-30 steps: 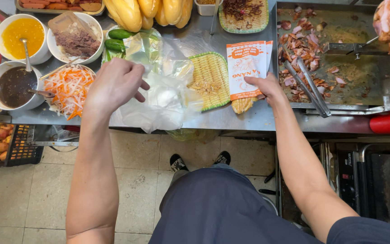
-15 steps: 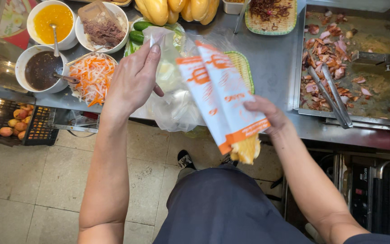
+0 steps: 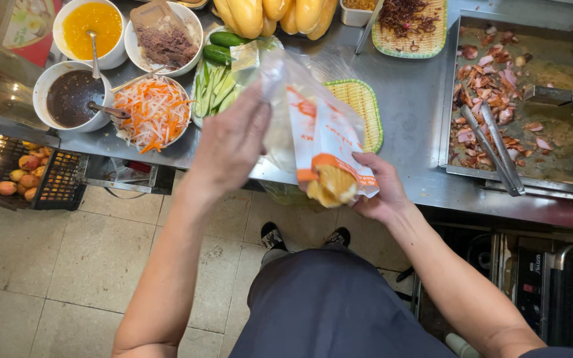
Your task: The person shaves meat from a vertical rotisserie using a knife and collects it on a tray. They then wipe the stainless steel counter with a cloth, move a woven tray, and place a bread roll into a plastic bag. The person also uses tongs to handle a toasted bread slice and places it into a bag.
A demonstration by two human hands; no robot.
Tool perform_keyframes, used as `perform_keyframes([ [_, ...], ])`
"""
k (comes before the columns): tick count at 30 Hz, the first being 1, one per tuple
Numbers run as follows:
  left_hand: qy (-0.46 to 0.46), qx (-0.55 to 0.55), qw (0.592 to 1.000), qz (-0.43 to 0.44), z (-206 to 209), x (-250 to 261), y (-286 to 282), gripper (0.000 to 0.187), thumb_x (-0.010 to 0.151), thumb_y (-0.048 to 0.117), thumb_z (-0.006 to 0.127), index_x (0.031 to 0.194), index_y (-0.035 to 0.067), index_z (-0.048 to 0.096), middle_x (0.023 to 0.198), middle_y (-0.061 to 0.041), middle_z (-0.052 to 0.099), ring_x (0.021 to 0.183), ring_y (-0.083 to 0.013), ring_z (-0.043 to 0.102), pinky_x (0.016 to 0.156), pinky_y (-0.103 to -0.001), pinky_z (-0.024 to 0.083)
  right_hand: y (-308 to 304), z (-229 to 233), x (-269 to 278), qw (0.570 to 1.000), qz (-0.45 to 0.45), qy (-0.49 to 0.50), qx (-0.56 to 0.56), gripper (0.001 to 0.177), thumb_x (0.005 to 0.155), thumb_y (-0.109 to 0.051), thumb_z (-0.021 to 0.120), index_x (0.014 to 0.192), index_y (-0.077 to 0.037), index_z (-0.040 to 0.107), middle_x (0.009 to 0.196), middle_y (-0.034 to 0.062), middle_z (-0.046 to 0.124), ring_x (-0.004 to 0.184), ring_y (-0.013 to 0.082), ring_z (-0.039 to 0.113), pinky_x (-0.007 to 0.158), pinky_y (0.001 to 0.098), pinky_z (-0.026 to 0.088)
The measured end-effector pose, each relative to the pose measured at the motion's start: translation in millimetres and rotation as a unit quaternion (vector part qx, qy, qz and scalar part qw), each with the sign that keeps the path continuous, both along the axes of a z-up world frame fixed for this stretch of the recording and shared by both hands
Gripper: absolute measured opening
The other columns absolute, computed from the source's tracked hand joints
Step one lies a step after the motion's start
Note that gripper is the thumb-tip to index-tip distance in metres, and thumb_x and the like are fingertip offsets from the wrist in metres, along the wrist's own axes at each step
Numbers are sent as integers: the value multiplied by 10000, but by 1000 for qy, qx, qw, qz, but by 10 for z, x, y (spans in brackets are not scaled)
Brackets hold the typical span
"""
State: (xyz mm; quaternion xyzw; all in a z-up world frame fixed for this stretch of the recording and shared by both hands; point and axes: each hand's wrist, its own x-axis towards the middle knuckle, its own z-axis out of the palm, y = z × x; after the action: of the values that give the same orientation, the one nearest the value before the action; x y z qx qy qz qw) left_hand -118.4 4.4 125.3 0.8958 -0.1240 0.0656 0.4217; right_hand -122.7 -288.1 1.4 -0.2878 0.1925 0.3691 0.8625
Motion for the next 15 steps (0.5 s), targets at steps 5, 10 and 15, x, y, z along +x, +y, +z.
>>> perform_keyframes([
  [5, -136, 13, 990, -23, -513, -42, -639, 488, 1106, 257, 526, 1587, 226, 455, 1629, -66, 473, 972, -320, 743, 763, -376, 612, -137, 224, 8, 992, -103, -61, -26, 481, 960, -288, 598, 1395, -89, 548, 1316, 82, 670, 1163, 259, 684, 991, 404, 567],
  [10, -155, -27, 986, -57, -773, -36, -1189, 540, 1051, 202, 578, 1571, 202, 435, 1667, -60, 412, 840, -291, 724, 742, -384, 594, -551, -330, 356, 967, -253, -21, -7, 295, 1095, -225, 583, 1302, -17, 551, 1216, 98, 654, 1126, 236, 673, 1044, 393, 595],
  [15, -118, 2, 977, -178, -1055, -141, -1785, 473, 1060, 249, 582, 1519, 199, 481, 1599, -51, 487, 729, -281, 682, 733, -399, 568, -980, -1078, 767, 942, -262, -205, -43, 409, 1065, -258, 481, 1306, 44, 618, 1141, 143, 672, 1013, 236, 671, 903, 366, 583],
])
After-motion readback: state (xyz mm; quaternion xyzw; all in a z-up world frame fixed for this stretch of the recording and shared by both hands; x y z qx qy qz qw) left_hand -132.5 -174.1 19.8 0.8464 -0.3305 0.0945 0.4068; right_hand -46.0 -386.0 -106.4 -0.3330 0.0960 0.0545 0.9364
